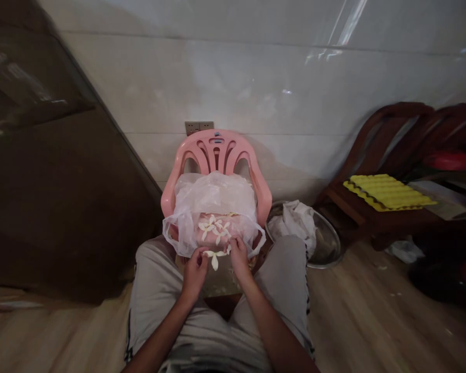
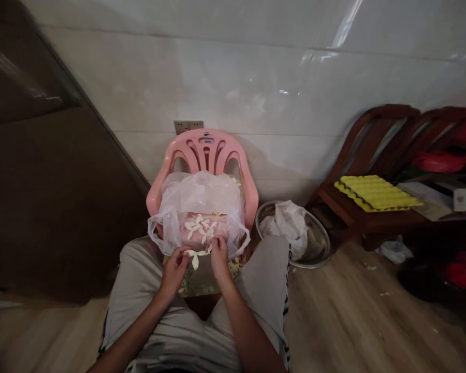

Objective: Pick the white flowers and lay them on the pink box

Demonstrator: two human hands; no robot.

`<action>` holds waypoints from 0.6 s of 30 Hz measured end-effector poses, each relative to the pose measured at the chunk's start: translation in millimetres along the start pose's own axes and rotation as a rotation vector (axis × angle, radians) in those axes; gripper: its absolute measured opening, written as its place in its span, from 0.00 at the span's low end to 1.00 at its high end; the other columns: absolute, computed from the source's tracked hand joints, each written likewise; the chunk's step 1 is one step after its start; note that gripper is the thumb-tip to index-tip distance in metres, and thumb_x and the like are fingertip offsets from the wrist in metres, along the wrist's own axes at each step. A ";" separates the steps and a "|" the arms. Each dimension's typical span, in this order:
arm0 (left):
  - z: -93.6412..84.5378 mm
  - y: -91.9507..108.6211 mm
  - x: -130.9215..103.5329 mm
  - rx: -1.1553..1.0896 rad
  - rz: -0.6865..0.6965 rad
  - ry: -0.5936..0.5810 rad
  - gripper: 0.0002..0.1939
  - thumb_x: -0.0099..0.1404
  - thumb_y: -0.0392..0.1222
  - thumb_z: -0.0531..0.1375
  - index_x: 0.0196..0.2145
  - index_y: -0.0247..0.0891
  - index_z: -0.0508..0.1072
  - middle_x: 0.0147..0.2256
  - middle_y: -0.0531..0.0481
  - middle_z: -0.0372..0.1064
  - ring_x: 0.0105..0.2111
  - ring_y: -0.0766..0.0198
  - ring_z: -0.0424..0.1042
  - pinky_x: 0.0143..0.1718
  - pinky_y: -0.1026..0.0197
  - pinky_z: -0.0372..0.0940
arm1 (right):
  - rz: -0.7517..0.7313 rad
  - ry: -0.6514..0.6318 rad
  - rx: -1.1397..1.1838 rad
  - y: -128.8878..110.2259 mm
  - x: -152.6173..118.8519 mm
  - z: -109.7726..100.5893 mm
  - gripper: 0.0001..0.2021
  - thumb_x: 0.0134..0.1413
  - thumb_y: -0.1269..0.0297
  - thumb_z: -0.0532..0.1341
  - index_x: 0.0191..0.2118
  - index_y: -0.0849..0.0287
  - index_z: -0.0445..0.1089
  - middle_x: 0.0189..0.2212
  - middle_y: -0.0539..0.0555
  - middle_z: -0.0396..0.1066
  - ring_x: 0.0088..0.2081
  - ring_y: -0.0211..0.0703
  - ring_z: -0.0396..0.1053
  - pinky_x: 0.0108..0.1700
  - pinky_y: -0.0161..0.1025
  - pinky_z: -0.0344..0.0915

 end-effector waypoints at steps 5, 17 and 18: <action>3.8 7.1 -6.4 0.017 -0.015 -0.003 0.17 0.60 0.53 0.58 0.40 0.39 0.76 0.28 0.51 0.73 0.27 0.61 0.70 0.28 0.64 0.63 | -0.012 0.066 -0.058 8.3 0.0 -0.5 0.09 0.55 0.56 0.49 0.29 0.53 0.54 0.22 0.47 0.56 0.26 0.40 0.56 0.27 0.35 0.57; -14.2 -6.3 8.8 -0.055 -0.081 0.165 0.14 0.60 0.52 0.57 0.35 0.40 0.71 0.20 0.58 0.61 0.19 0.66 0.60 0.23 0.66 0.55 | -0.115 0.206 -0.189 -9.7 1.2 -23.1 0.09 0.56 0.58 0.48 0.30 0.54 0.60 0.25 0.48 0.59 0.31 0.42 0.58 0.35 0.36 0.58; -19.3 -9.3 11.8 -0.079 -0.098 0.213 0.14 0.60 0.53 0.56 0.36 0.40 0.70 0.20 0.59 0.60 0.19 0.67 0.60 0.23 0.66 0.55 | -0.117 0.205 -0.195 -8.2 5.7 -29.9 0.09 0.56 0.58 0.48 0.30 0.54 0.60 0.25 0.48 0.60 0.31 0.42 0.58 0.35 0.36 0.58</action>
Point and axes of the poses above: each hand's wrist, its own x-axis towards the middle knuckle, its own z-axis out of the palm, y = z × x, the point moved 1 cm from there along x, towards the middle knuckle
